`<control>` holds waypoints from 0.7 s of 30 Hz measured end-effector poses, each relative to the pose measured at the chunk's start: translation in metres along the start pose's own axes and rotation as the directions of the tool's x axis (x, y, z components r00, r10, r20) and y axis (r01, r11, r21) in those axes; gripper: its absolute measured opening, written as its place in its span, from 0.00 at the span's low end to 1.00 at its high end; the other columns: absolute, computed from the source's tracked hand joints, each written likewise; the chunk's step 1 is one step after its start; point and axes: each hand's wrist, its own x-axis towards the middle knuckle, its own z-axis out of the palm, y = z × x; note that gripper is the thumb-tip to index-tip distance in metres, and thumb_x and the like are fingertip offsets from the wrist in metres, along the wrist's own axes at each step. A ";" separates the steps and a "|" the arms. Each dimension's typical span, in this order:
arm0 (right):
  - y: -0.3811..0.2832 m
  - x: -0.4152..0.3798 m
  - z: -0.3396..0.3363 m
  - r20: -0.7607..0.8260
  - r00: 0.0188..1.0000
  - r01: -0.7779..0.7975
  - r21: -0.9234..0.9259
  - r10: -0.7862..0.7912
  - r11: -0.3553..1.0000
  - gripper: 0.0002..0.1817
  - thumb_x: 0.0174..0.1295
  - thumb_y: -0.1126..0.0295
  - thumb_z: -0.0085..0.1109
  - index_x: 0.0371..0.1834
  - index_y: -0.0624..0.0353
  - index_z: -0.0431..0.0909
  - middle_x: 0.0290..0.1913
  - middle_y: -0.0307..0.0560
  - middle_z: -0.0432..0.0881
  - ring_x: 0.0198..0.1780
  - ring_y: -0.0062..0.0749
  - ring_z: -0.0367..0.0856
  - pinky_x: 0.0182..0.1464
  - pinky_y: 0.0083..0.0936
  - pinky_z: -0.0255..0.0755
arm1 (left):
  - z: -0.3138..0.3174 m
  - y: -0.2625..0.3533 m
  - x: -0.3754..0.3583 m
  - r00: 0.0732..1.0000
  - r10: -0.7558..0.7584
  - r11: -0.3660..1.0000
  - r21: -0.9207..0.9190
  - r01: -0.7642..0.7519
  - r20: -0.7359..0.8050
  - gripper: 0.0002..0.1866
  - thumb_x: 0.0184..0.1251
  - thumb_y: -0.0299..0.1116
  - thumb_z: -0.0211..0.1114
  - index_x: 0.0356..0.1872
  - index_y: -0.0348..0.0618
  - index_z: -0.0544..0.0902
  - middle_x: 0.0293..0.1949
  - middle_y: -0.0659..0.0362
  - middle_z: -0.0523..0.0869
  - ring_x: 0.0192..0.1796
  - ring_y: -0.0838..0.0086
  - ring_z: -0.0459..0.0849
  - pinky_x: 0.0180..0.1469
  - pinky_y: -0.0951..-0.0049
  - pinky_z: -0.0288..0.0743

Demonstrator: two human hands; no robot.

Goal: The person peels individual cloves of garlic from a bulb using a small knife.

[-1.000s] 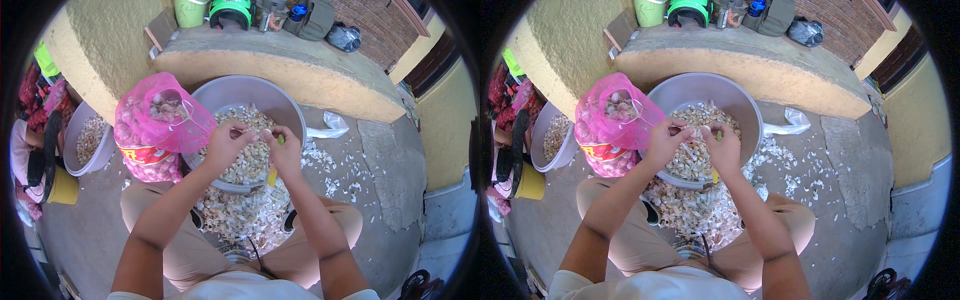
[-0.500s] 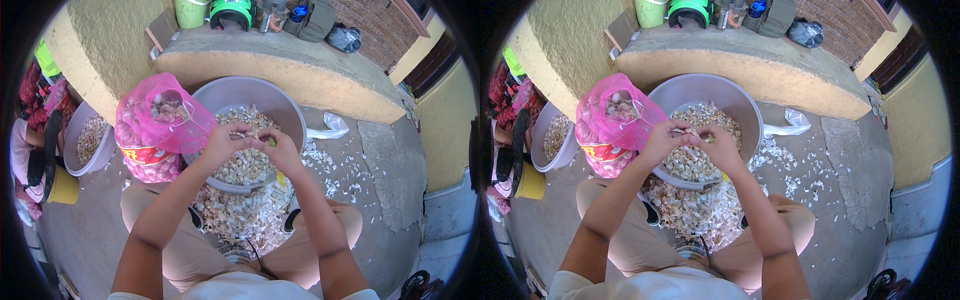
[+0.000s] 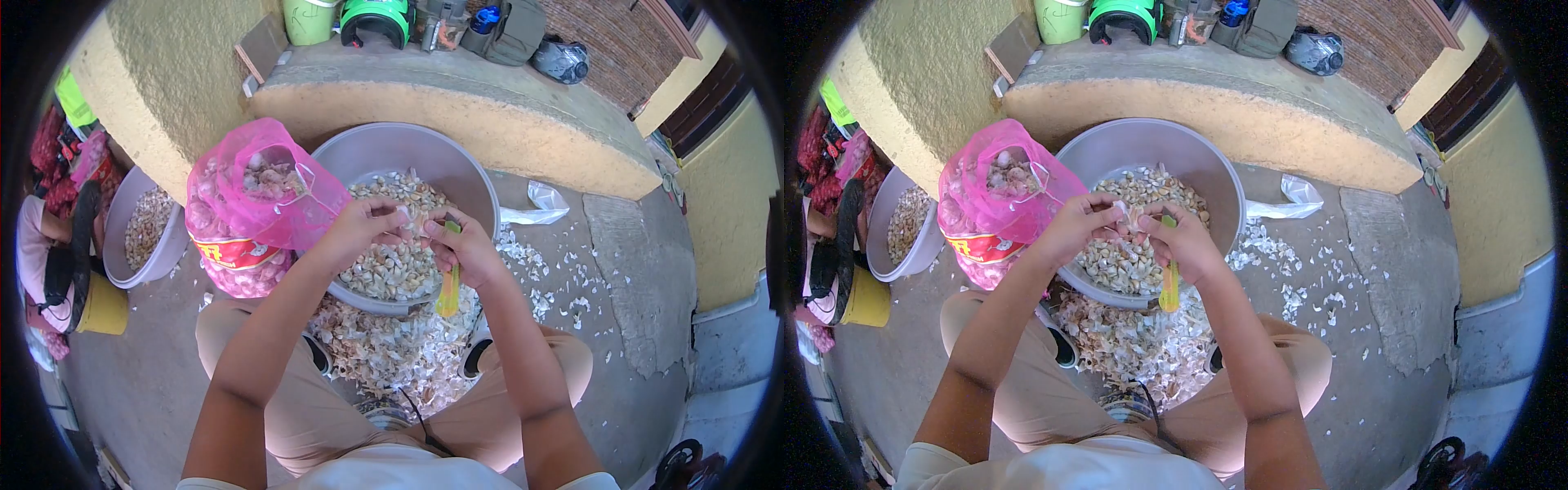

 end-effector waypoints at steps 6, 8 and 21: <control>0.001 0.003 -0.005 -0.057 0.998 -0.007 -0.113 0.001 0.994 0.15 0.52 0.68 0.60 0.41 0.59 0.69 0.22 0.43 0.74 0.13 0.14 0.60 0.15 0.15 0.56 | -0.008 -0.007 0.008 0.979 0.100 0.979 0.194 -0.064 -0.177 0.19 0.60 0.35 0.58 0.48 0.34 0.71 0.39 0.53 0.78 0.44 0.67 0.79 0.44 0.73 0.73; 0.007 0.009 -0.007 -0.204 0.974 0.050 -0.248 -0.103 0.967 0.20 0.49 0.68 0.61 0.44 0.60 0.69 0.23 0.43 0.74 0.13 0.16 0.62 0.15 0.16 0.58 | -0.008 -0.013 0.010 0.921 0.294 0.843 0.524 -0.123 -0.256 0.22 0.59 0.38 0.59 0.50 0.35 0.70 0.40 0.51 0.78 0.48 0.61 0.77 0.48 0.67 0.71; 0.020 0.005 -0.019 -0.161 0.903 0.125 -0.790 -0.399 0.600 0.16 0.52 0.74 0.57 0.44 0.67 0.71 0.30 0.40 0.72 0.22 0.17 0.69 0.24 0.15 0.65 | -0.084 0.058 -0.039 0.948 0.275 0.158 0.980 0.123 -0.163 0.15 0.56 0.36 0.49 0.34 0.34 0.77 0.35 0.42 0.78 0.41 0.51 0.77 0.46 0.57 0.67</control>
